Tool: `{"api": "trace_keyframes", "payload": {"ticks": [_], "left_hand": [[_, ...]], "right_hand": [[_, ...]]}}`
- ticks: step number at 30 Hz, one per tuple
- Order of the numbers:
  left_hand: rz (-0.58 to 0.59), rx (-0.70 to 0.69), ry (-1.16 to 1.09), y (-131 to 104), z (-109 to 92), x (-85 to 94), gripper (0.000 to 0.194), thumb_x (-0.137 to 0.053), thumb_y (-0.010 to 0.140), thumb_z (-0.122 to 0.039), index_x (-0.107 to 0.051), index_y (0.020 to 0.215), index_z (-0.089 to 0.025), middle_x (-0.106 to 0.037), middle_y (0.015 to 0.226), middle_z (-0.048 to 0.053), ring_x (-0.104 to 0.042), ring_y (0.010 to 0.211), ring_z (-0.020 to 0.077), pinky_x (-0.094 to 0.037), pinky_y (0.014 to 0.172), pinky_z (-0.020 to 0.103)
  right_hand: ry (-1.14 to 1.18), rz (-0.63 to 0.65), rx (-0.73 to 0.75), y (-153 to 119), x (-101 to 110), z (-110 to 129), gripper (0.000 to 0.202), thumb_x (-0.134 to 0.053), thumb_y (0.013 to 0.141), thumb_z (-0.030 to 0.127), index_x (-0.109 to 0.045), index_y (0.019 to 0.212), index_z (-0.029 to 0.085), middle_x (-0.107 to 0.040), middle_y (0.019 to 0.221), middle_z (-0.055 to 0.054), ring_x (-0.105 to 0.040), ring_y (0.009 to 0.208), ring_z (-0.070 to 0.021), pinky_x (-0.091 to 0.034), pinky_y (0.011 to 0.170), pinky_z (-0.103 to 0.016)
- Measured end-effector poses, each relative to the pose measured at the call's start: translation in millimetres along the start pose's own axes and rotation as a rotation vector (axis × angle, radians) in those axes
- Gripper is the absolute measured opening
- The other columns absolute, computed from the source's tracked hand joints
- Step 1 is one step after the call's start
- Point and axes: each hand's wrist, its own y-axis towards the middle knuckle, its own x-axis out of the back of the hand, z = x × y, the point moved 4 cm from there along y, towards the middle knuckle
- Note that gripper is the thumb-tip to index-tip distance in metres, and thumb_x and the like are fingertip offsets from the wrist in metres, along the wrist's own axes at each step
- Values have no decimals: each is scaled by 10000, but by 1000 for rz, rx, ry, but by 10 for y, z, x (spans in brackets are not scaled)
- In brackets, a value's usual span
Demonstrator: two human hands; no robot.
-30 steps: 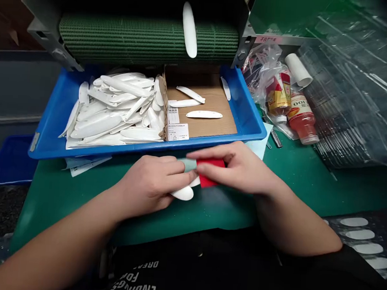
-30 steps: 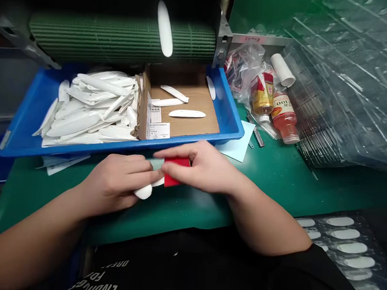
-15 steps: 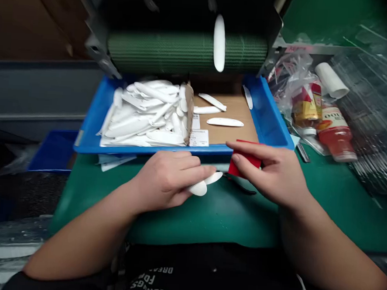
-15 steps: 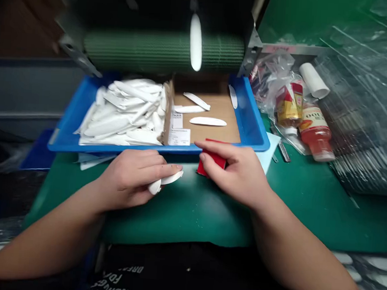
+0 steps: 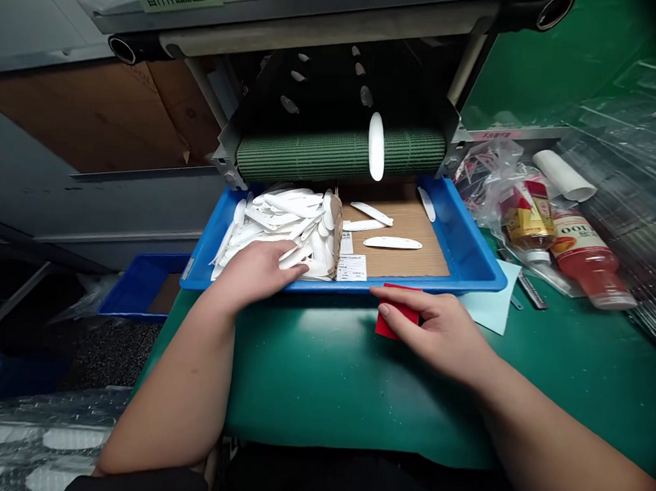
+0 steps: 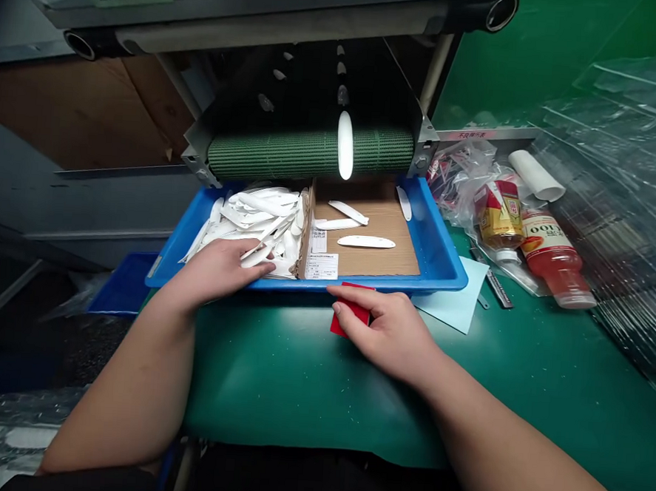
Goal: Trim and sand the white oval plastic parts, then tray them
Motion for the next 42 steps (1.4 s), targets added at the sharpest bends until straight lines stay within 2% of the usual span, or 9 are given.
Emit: {"api": "trace_keyframes", "payload": {"ticks": [5,8,14,19,28,31,34,37,42], "left_hand": [[229,92,11,208,130,-21,498,-690,820,-627,-758,1128,-242,-790,1096,88,-693,980,319,-449,724,318],[246,89,18,277,173,-36,499,-721,786,-609,-754,1112,-232,-790,1099,93,-697,975,313,-448,722,313],[138,34,34,213,124,-27,451,-725,818,-588,-675,1049,-203,-748,1069,104,-657,951,306,-422,709,324],[-88,-85,-4,49,80,109,413,-683,896,-591,-544,818,-210,-661,958,64,-594,858,232,-411,705,309],[-203,65,-38,-84,188,266,469,-727,882,-604,-502,732,-221,-629,798,23,-546,738,199,-357,632,306],[-307,-36,-101,-155,78,307,379,-653,960,-513,-558,765,-202,-694,1010,60,-609,859,201,-415,715,302],[-337,-127,-194,-267,-101,271,360,-637,984,-431,-555,720,-199,-668,839,24,-567,723,156,-397,652,282],[-220,-307,-290,-363,-373,112,415,-715,958,-428,-530,665,-199,-525,624,-33,-458,577,116,-349,567,264],[-64,-601,-402,-510,-782,-189,248,-696,998,-342,-605,817,-199,-602,693,-32,-513,601,102,-366,565,239]], "right_hand": [[13,44,0,1,-30,-5,347,-627,988,377,-803,1263,259,-799,1137,-24,-767,980,-218,-594,843,-305],[-8,79,4,5,-44,-11,348,-621,990,365,-800,1270,259,-792,1168,-33,-767,992,-229,-591,827,-314],[-14,88,2,-4,-36,-7,340,-628,988,367,-800,1266,273,-800,1135,-15,-761,944,-204,-567,801,-299],[3,89,-9,-11,-29,5,337,-619,992,368,-806,1254,270,-808,1078,-8,-753,886,-190,-551,760,-288],[5,96,-13,28,-48,-13,343,-612,989,375,-808,1244,255,-795,1155,-26,-761,994,-228,-575,822,-314],[12,92,-8,31,-43,7,342,-612,988,371,-808,1241,251,-796,1151,-31,-761,1001,-232,-579,852,-324],[67,75,-15,29,-28,26,337,-618,988,380,-813,1229,245,-791,1171,-41,-753,1038,-239,-580,892,-335],[203,12,-40,33,4,11,357,-633,989,447,-823,1192,223,-795,1132,-59,-743,1033,-237,-581,896,-331],[603,128,-158,31,-49,-57,464,-752,909,588,-817,1117,178,-756,858,-48,-638,677,-144,-481,533,-217]]}}
